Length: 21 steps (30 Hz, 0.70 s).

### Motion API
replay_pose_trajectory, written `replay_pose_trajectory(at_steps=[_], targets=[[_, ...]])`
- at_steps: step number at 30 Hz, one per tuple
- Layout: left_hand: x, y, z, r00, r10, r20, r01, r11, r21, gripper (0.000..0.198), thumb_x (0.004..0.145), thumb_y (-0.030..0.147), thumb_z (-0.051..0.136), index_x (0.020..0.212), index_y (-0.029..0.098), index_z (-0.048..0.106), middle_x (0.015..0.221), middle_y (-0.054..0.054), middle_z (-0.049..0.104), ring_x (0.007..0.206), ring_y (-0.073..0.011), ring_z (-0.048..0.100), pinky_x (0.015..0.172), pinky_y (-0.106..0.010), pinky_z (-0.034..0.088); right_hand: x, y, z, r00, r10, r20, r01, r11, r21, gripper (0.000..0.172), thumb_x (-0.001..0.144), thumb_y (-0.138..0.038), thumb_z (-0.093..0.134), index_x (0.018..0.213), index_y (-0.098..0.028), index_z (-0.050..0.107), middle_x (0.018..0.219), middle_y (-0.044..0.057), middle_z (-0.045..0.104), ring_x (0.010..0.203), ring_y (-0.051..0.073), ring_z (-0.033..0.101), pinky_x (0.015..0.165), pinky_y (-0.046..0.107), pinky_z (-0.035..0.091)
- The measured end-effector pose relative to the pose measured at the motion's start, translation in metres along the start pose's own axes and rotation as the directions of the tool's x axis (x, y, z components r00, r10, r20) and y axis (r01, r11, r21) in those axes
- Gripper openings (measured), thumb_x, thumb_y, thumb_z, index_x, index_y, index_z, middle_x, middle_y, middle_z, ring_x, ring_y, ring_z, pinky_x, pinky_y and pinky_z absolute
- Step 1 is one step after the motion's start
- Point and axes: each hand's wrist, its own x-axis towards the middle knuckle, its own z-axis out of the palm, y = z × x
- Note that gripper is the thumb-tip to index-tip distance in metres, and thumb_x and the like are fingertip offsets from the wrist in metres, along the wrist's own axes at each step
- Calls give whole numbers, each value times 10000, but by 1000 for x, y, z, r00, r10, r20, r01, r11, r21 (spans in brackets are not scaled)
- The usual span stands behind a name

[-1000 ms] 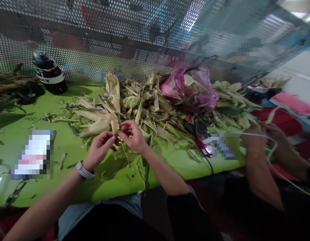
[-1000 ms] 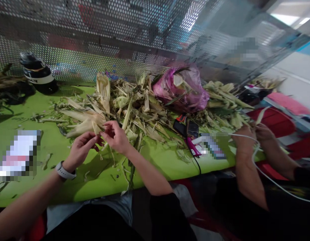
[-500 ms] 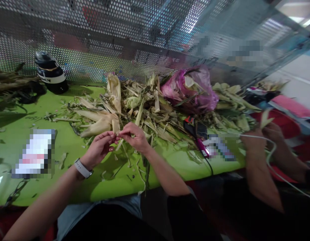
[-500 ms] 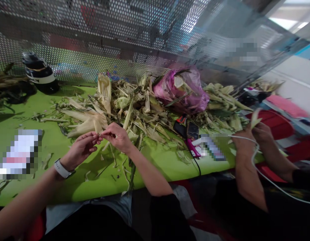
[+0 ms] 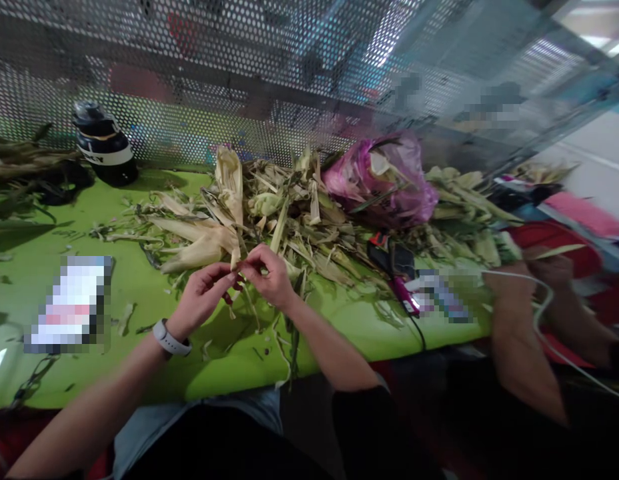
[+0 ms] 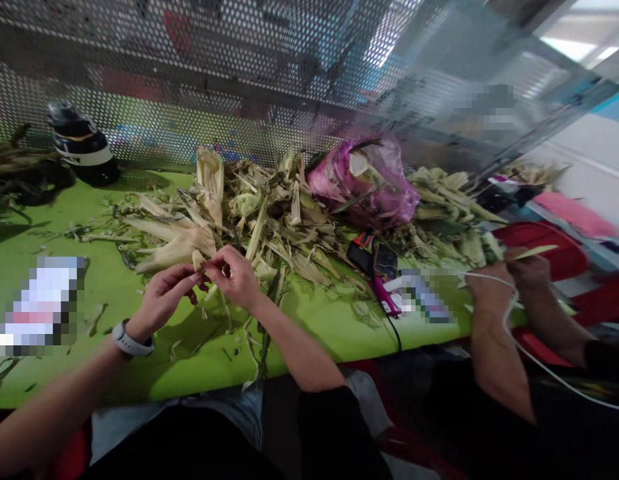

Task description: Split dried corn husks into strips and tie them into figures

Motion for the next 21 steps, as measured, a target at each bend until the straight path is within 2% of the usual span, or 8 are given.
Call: replay_pose_trajectory(at_steps=[3, 7, 10, 13, 18, 21], targets=[[0, -1, 1, 999, 24, 25, -25, 999, 45, 267, 833, 372, 669, 951, 134, 687, 743, -39, 688, 639, -138, 643, 548, -232, 548, -2, -1, 1, 998, 69, 15, -69, 997, 35, 192, 858, -355, 627, 782, -198, 546, 703, -29, 531, 576, 88, 479, 530, 230, 399], [2, 2, 1, 999, -39, 28, 41, 997, -67, 270, 836, 393, 664, 871, 125, 673, 778, -59, 700, 644, -137, 648, 529, -219, 516, -1, -2, -2, 993, 118, -4, -117, 990, 78, 187, 889, -386, 586, 887, -201, 560, 680, -35, 531, 564, 91, 491, 531, 229, 412], [3, 5, -1, 995, -104, 0, 102, 977, -189, 228, 811, 360, 700, 819, 135, 661, 788, -44, 688, 631, -107, 626, 498, -182, 458, 1, -1, -7, 999, 1, 39, -3, 998, 65, 181, 884, -356, 606, 984, -206, 598, 735, -16, 553, 587, 93, 491, 539, 233, 416], [3, 7, -1, 987, -157, 17, 156, 950, -271, 219, 779, 340, 732, 792, 136, 654, 772, -27, 672, 573, -71, 575, 459, -161, 393, 4, 1, -9, 987, -129, 95, 130, 992, -3, 138, 879, -319, 622, 963, -214, 650, 815, 23, 605, 675, 119, 529, 585, 256, 440], [4, 8, -1, 977, -210, 30, 208, 917, -340, 236, 739, 313, 770, 843, 141, 646, 744, -17, 664, 561, -63, 565, 481, -159, 389, 6, 5, -7, 985, -156, 78, 160, 985, -60, 138, 871, -344, 641, 901, -214, 677, 794, 34, 624, 721, 144, 553, 636, 287, 461], [4, 7, -3, 974, -217, 56, 224, 920, -323, 224, 758, 311, 752, 826, 146, 618, 746, -20, 668, 572, -73, 582, 485, -162, 395, 6, 5, -5, 980, -194, 54, 196, 980, -39, 124, 866, -337, 652, 857, -215, 670, 773, 25, 615, 722, 141, 552, 633, 278, 455]])
